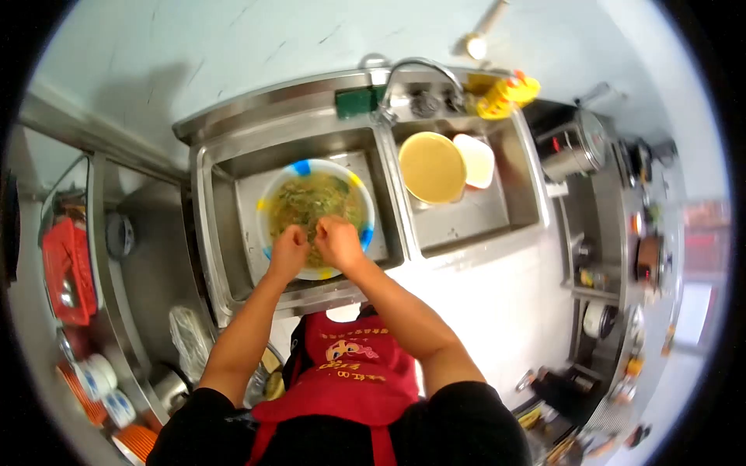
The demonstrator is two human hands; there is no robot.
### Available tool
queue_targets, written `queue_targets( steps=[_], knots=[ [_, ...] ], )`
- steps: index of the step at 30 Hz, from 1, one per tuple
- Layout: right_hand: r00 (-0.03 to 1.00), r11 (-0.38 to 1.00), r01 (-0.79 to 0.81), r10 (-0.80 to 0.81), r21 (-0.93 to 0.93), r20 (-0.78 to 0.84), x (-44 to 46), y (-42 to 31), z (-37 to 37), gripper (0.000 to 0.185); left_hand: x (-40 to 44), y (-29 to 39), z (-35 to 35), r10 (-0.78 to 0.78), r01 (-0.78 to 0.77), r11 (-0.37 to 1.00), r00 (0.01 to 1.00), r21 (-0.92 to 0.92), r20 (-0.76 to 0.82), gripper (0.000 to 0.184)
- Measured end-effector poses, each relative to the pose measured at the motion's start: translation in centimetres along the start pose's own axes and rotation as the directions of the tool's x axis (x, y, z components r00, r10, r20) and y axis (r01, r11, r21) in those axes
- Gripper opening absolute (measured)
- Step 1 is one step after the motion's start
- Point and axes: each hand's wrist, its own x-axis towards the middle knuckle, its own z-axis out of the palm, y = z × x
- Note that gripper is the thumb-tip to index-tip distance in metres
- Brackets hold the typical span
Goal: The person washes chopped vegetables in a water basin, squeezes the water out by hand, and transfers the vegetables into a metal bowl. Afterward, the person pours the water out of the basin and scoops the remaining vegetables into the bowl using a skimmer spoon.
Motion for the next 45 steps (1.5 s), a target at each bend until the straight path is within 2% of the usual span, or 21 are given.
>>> queue_targets(
  steps=[1,3,5,6,10,13,14,15,16,17,18,19,21,23,25,27,32,34,36,39,45],
  knots=[
    [0.990,0.998,0.016,-0.008,-0.060,0.142,-0.7,1.0,0.6,0.058,-1.5,-0.1,0.3,0.231,-0.229,0.972,0.972,0.056,-0.034,0.101],
    [0.976,0.969,-0.073,0.118,-0.237,0.185,-4.7,2.2,4.0,0.070,-4.8,-0.1,-0.9,0.254,-0.269,0.940,0.963,0.209,0.093,0.100],
    [0.931,0.932,-0.274,0.319,-0.239,0.175,-5.8,-6.1,0.5,0.082,-7.4,2.7,-3.3,0.316,-0.347,0.825,0.938,0.447,0.145,0.088],
    [0.983,0.974,-0.180,0.182,-0.138,0.003,-6.2,-7.9,-0.3,0.079,-8.3,3.2,-4.0,0.439,-0.419,0.847,0.899,0.326,0.015,0.078],
    [0.828,0.984,0.142,-0.180,-0.111,-0.531,-8.5,-17.6,-3.9,0.060,-13.4,5.9,-7.4,0.727,-0.722,0.657,0.529,0.217,-0.438,0.041],
    [0.701,0.943,0.313,-0.307,-0.110,-0.644,-9.3,-18.9,-5.2,0.055,-14.1,7.3,-8.0,0.819,-0.881,0.386,0.191,0.273,-0.541,0.035],
    [0.768,0.957,0.288,-0.255,-0.039,-0.587,-8.7,-16.8,-4.6,0.060,-14.5,7.5,-7.3,0.851,-0.835,0.410,0.205,0.367,-0.484,0.036],
    [0.885,0.987,0.158,-0.149,-0.016,-0.441,-7.4,-9.8,-1.0,0.073,-11.7,6.7,-6.4,0.889,-0.757,0.455,0.360,0.468,-0.282,0.034],
    [0.876,0.903,-0.427,0.400,0.048,0.269,-9.9,-9.0,-2.5,0.084,-5.6,0.5,-7.4,0.644,-0.629,0.710,0.762,0.317,0.068,0.035],
    [0.961,0.982,-0.186,0.182,-0.001,0.209,-10.9,-5.9,-0.8,0.083,-0.1,-5.1,-8.3,0.177,-0.350,0.834,0.902,0.427,0.395,0.037],
    [0.990,0.995,0.058,-0.046,-0.085,0.137,-11.9,-2.7,0.9,0.082,-5.6,-1.0,-6.2,0.450,-0.466,0.774,0.881,0.428,0.146,0.041],
    [0.944,0.964,0.011,-0.098,-0.265,-0.316,-15.2,-2.0,3.7,0.074,-2.9,-3.3,-5.8,0.740,-0.704,0.596,0.669,0.386,0.076,0.043],
    [0.872,0.996,-0.060,0.084,0.065,-0.482,-23.2,-5.5,0.1,0.062,-3.0,-3.8,-4.7,0.628,-0.585,0.740,0.777,0.331,-0.030,0.039],
    [0.878,0.954,-0.263,0.298,0.145,-0.375,-31.1,-6.3,-1.8,0.044,-6.1,-2.2,-2.0,0.559,-0.517,0.784,0.828,0.343,-0.030,0.034],
    [0.620,0.843,-0.324,0.532,0.429,-0.577,-39.2,-9.0,-3.5,0.030,-8.9,0.2,2.3,0.562,-0.532,0.767,0.827,0.359,0.025,0.028],
    [0.554,0.610,-0.226,0.722,0.760,-0.415,-47.3,-11.4,-5.5,0.028,-12.4,2.7,7.8,0.595,-0.593,0.719,0.795,0.362,0.119,0.022],
    [0.224,0.548,-0.162,0.831,0.821,-0.510,-64.2,-15.0,-6.6,0.031,-26.2,9.2,24.1,0.664,-0.829,0.416,0.558,0.374,0.497,0.010],
    [0.112,0.572,-0.108,0.820,0.813,-0.562,-70.3,-16.1,-6.0,0.034,-40.0,14.0,30.6,0.443,-0.551,0.834,0.702,0.031,0.558,0.014],
    [-0.024,0.550,-0.148,0.829,0.822,-0.558,-75.5,-17.7,-6.0,0.042,-39.3,11.0,39.2,0.695,-0.843,0.533,0.384,-0.076,0.608,0.020],
    [-0.169,0.532,-0.143,0.818,0.834,-0.551,-82.0,-18.8,-4.6,0.042,-46.6,10.1,46.0,0.586,-0.843,0.502,0.170,-0.190,0.792,0.021],
    [-0.577,0.565,-0.088,0.642,0.820,-0.505,-94.1,-22.2,-1.9,0.029,-56.2,8.6,56.1,0.416,-0.921,0.346,-0.022,-0.180,0.909,0.015]
  ],
)
